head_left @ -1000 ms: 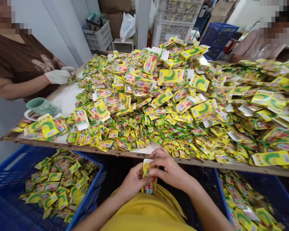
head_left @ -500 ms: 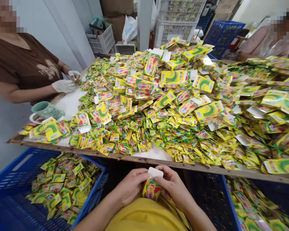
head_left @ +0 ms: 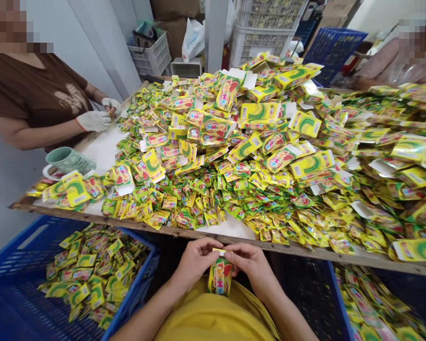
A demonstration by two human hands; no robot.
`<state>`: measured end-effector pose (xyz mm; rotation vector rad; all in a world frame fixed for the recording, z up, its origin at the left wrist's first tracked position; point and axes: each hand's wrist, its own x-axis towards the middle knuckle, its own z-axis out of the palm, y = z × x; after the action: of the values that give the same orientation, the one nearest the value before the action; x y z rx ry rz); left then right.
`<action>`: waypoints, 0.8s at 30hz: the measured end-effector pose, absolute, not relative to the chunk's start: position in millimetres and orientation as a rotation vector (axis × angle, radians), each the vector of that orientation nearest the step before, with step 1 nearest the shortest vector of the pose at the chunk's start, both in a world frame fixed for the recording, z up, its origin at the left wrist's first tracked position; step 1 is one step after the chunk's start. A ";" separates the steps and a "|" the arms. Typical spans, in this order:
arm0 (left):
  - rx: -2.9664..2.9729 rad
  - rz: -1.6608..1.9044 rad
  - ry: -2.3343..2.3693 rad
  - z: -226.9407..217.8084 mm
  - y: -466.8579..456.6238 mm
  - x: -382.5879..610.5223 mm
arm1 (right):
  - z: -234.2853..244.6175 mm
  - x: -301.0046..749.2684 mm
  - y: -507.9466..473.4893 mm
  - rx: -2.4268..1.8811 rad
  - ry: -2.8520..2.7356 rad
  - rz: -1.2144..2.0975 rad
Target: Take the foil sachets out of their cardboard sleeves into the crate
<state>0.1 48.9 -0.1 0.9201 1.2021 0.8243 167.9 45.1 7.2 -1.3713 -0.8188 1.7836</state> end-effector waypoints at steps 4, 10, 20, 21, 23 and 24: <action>1.198 0.872 1.159 -3.1 46.7 -0.1 | 5.8 171.6 40.4 -1.354 -0.842 1.751; 1.303 0.949 1.060 -8.5 41.1 -7.6 | 2.5 171.4 30.4 -1.340 -0.927 1.702; 1.408 0.724 1.022 -8.2 34.2 -2.5 | 8.8 169.5 73.4 -1.352 -1.783 1.174; 1.440 0.715 0.989 -5.9 35.6 -2.0 | 9.4 158.0 85.6 -1.382 -1.905 1.026; 1.437 0.715 0.959 -4.4 35.8 -2.7 | 9.4 131.3 107.5 -1.558 -2.170 0.771; 1.405 0.720 0.985 -5.6 34.0 -4.5 | 9.0 118.5 115.7 -1.683 -2.274 0.658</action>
<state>-4.5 34.0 -5.6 1.4046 0.9855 0.7198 118.5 115.7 9.0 -1.6833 -2.2742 0.6576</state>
